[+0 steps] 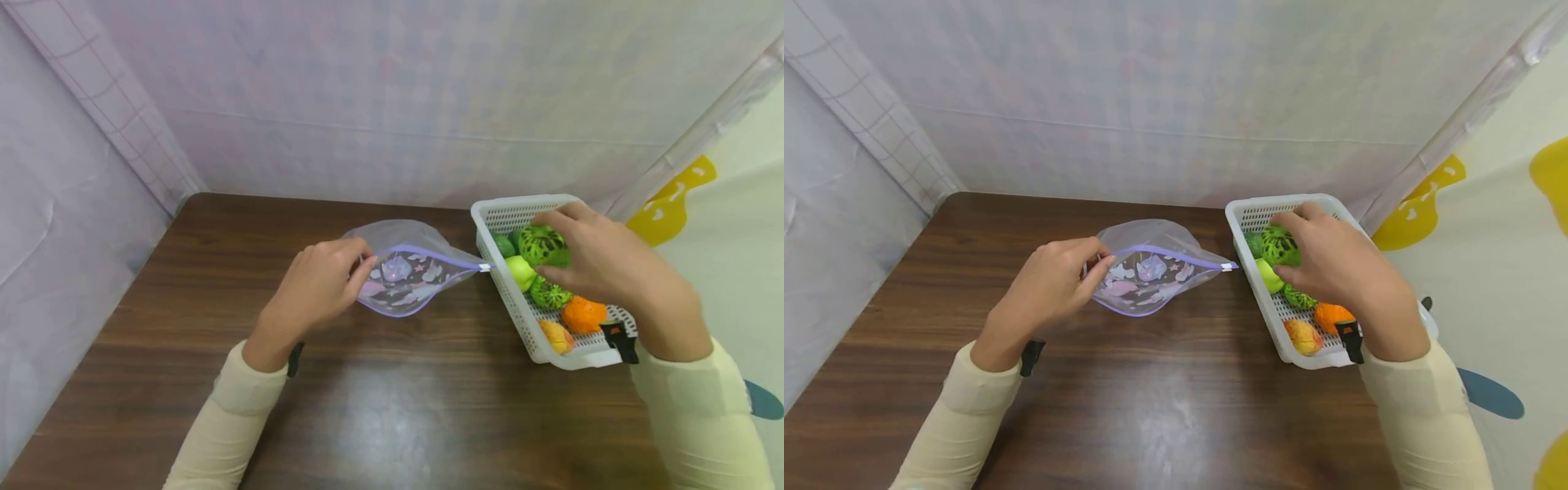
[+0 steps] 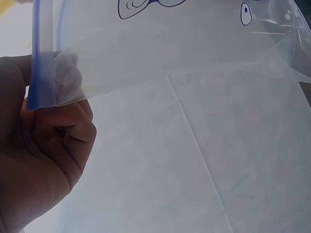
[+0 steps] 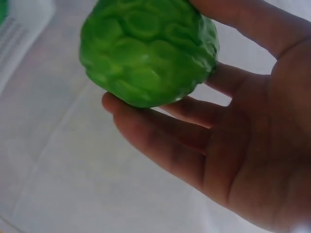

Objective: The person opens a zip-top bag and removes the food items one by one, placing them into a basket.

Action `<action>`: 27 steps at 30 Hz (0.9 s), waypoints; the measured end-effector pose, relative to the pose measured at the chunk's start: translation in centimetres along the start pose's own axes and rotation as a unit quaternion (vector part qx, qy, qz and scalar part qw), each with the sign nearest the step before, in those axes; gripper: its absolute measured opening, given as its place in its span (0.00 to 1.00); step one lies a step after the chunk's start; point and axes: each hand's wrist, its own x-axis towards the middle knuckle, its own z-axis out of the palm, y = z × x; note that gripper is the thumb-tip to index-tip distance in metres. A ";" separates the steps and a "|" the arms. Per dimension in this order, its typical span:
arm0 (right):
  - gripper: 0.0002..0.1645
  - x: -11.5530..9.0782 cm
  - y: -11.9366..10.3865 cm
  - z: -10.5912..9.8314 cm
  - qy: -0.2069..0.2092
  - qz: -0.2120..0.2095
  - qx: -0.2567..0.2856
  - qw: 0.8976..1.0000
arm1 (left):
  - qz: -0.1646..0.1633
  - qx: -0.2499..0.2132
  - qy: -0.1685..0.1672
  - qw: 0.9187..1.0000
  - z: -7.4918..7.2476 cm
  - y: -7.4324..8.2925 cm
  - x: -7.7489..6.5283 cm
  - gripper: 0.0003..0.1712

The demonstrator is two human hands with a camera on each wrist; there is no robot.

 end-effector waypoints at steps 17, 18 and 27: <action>0.36 2.1 5.4 7.6 -0.186 -0.007 0.001 0.982 | -0.011 -0.004 -0.010 1.000 0.0 0.3 0.0 0.10; 0.36 2.2 5.5 7.9 -0.193 -0.006 0.001 0.981 | -0.012 -0.003 -0.010 1.000 0.0 0.3 0.0 0.10; 0.35 2.5 5.6 9.4 -0.199 -0.024 -0.014 0.980 | -0.010 -0.004 -0.010 1.000 0.1 0.2 0.0 0.10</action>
